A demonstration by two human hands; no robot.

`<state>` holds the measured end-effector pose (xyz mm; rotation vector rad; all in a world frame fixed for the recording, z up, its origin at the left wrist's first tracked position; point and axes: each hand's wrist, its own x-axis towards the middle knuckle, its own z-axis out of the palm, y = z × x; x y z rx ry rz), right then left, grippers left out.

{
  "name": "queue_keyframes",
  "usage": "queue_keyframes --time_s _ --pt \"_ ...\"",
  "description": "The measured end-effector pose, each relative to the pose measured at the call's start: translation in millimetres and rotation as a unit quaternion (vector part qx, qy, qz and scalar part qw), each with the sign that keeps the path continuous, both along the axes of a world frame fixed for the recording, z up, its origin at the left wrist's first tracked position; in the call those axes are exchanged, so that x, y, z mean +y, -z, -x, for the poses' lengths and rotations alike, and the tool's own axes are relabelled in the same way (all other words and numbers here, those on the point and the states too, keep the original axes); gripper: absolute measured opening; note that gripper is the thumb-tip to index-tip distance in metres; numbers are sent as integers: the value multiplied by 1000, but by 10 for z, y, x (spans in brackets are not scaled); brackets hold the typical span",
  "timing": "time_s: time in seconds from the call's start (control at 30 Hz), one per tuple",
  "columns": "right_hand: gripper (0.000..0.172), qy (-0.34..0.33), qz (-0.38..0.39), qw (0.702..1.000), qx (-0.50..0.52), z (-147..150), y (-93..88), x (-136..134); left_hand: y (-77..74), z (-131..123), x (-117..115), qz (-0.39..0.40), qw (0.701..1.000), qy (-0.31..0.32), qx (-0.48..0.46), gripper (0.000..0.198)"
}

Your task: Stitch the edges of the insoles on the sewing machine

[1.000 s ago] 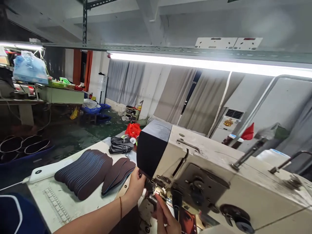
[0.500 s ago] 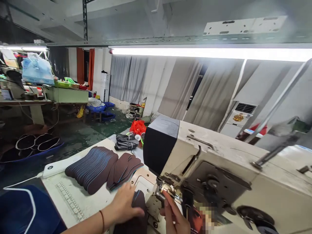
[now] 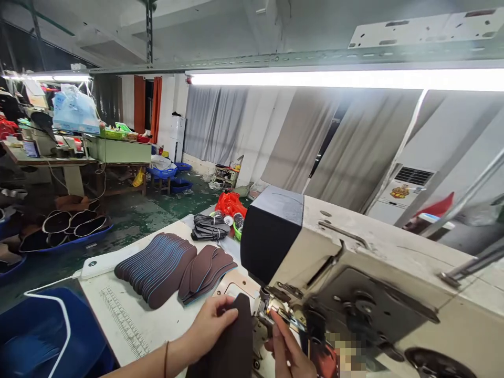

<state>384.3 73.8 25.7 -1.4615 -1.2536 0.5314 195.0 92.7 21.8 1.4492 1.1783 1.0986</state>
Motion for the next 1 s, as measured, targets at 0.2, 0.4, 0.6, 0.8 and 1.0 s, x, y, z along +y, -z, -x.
queue_keyframes --time_s 0.2,0.4,0.6,0.8,1.0 --pt "59 -16 -13 1000 7 -19 99 9 -399 -49 139 132 973 66 -179 43" --pt "49 -58 -22 998 18 -77 202 47 -518 -135 253 85 990 56 -100 42" --pt "41 -63 -12 998 13 -74 142 24 -457 -126 305 76 991 74 -81 45" --pt "38 -51 -36 998 1 -17 102 1 -473 -151 342 76 987 100 -98 44" --pt "41 -77 -30 996 -37 -19 57 -16 -533 -125 353 80 985 119 -95 43"
